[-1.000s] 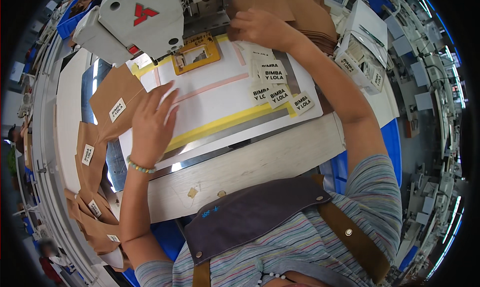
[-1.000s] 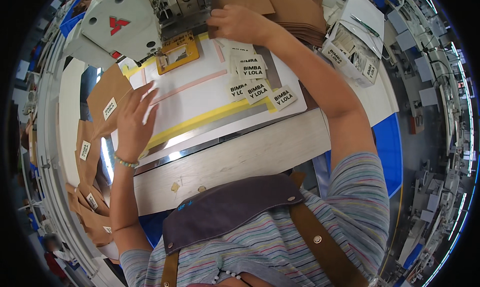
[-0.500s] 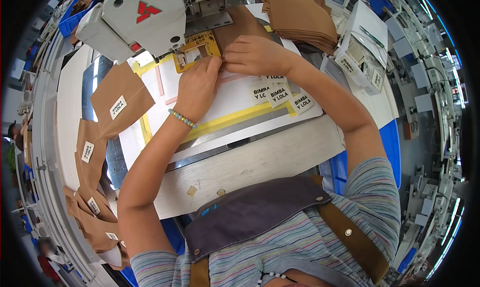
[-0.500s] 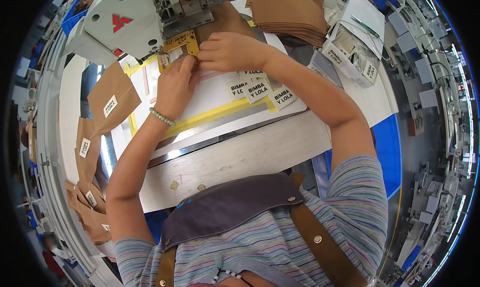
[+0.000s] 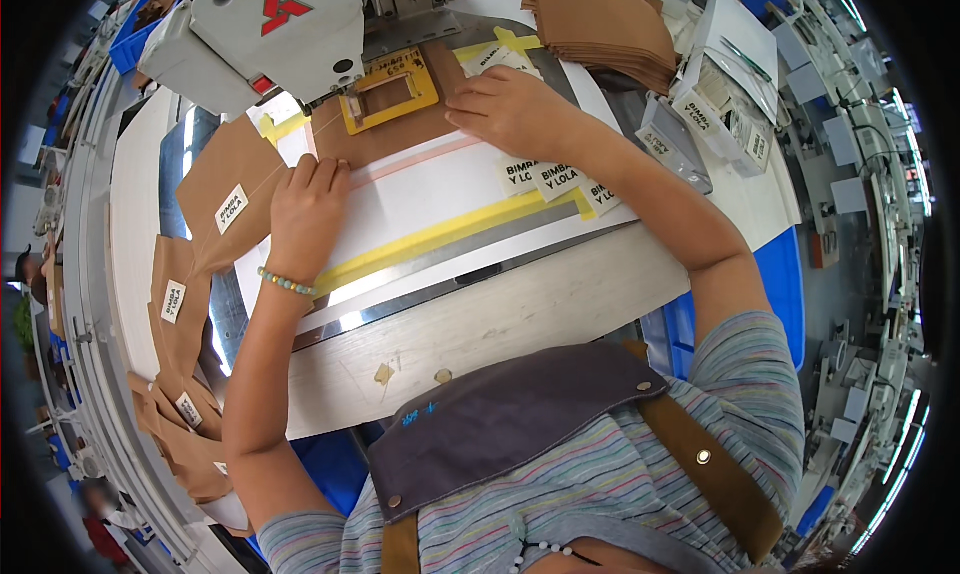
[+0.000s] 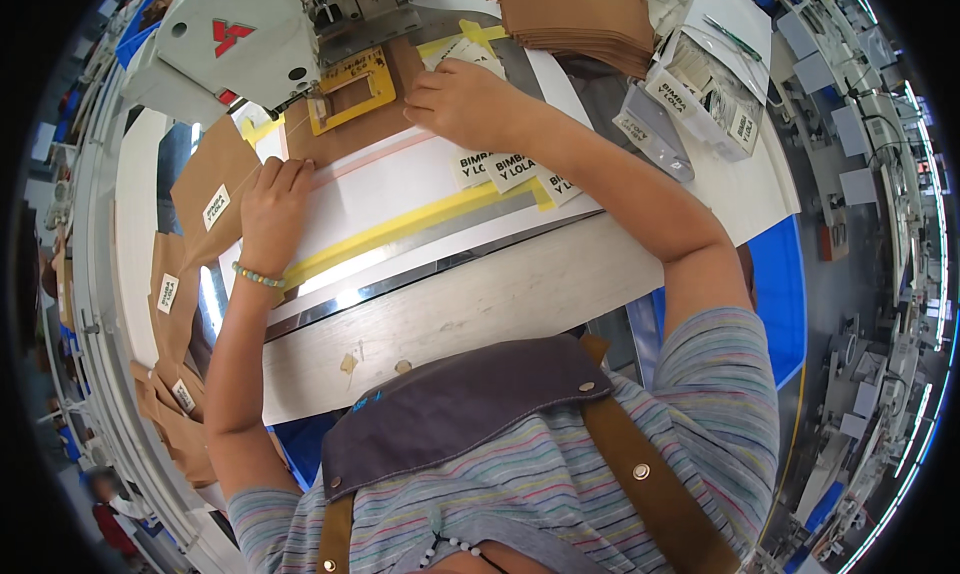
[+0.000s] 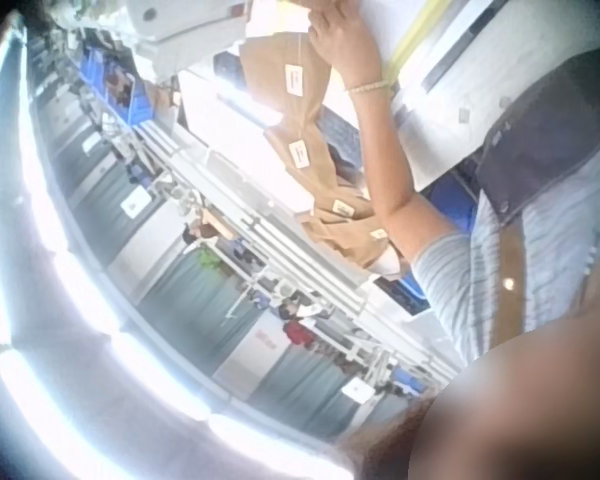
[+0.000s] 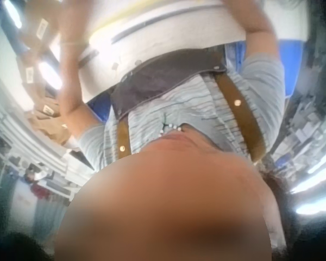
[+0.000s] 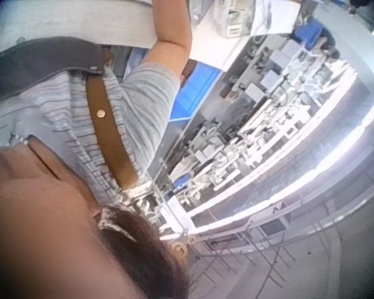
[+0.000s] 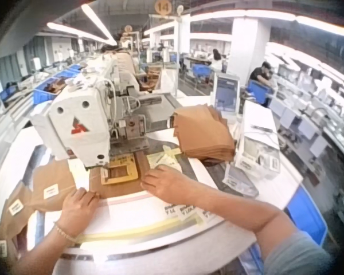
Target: The recorder is using an industrial sewing machine to sew brand labels onto pieces of brown leather fabric.
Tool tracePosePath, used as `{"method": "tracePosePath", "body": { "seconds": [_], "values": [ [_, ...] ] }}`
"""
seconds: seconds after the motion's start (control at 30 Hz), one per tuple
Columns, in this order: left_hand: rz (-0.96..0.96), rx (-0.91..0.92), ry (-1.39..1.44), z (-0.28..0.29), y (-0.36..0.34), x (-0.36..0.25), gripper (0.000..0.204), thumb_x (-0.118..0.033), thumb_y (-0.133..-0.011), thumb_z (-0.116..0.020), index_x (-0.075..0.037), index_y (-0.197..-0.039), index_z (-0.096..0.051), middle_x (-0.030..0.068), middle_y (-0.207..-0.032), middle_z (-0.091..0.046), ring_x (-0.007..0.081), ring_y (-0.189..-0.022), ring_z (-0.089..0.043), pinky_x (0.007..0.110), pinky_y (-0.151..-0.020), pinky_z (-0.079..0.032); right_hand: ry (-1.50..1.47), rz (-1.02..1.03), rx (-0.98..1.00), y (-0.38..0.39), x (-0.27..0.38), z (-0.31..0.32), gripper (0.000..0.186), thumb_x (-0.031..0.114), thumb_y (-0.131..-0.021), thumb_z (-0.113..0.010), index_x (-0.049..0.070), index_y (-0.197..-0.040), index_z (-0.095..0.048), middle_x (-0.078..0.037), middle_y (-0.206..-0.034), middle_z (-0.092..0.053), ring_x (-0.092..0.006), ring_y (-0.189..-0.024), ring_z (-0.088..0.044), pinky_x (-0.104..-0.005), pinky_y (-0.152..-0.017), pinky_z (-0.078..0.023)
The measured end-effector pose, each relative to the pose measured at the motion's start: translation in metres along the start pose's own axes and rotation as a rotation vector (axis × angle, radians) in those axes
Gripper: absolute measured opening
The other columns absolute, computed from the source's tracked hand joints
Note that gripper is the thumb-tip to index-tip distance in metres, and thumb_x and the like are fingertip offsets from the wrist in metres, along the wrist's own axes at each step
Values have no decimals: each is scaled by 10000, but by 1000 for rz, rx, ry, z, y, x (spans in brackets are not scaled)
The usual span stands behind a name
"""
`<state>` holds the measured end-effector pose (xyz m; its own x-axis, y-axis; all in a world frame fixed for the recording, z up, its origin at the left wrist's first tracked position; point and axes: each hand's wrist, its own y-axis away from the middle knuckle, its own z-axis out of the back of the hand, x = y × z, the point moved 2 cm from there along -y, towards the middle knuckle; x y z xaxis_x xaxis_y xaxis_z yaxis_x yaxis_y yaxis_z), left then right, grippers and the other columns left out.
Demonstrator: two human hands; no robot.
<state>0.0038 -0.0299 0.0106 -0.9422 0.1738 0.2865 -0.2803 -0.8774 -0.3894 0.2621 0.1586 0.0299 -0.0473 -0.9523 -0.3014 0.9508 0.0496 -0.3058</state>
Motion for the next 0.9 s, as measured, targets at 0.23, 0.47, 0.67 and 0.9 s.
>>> {"method": "tracePosePath", "body": {
  "seconds": [0.23, 0.47, 0.67, 0.9],
  "values": [
    [190, -13, 235, 23, 18, -4, 420, -69, -926, -722, -16, -1342, -690, 110, -1345, -695, 343, -1299, -614, 456, -1075, -543, -157, -214, 67, 20, 12, 11, 530, 465, -1097, -565, 94, -1464, -659, -50, -1564, -609, -245, -1566, -395, -471, -1303, -286],
    [264, 43, 366, 17, 37, -16, 496, -72, -970, -720, -42, -1458, -637, 93, -1527, -641, 374, -1440, -541, 489, -1191, -458, -314, -213, 87, 32, 28, 6, 574, 528, -1122, -495, 98, -1465, -660, -60, -1572, -602, -242, -1589, -363, -527, -1335, -210],
    [299, 9, 353, 22, 38, -17, 494, -70, -971, -721, -50, -1459, -642, 102, -1483, -675, 366, -1453, -537, 480, -1193, -455, -338, -238, -26, 32, 18, 13, 493, 409, -1101, -570, 55, -1427, -679, -74, -1556, -616, -281, -1579, -385, -551, -1325, -222],
    [340, -43, 342, 28, 37, -15, 463, -52, -993, -684, -60, -1454, -643, 107, -1456, -687, 379, -1419, -565, 486, -1179, -470, -270, -239, 61, 34, 17, 7, 533, 418, -1095, -570, 56, -1479, -643, -82, -1627, -539, -274, -1605, -331, -549, -1337, -200]
  ]
}}
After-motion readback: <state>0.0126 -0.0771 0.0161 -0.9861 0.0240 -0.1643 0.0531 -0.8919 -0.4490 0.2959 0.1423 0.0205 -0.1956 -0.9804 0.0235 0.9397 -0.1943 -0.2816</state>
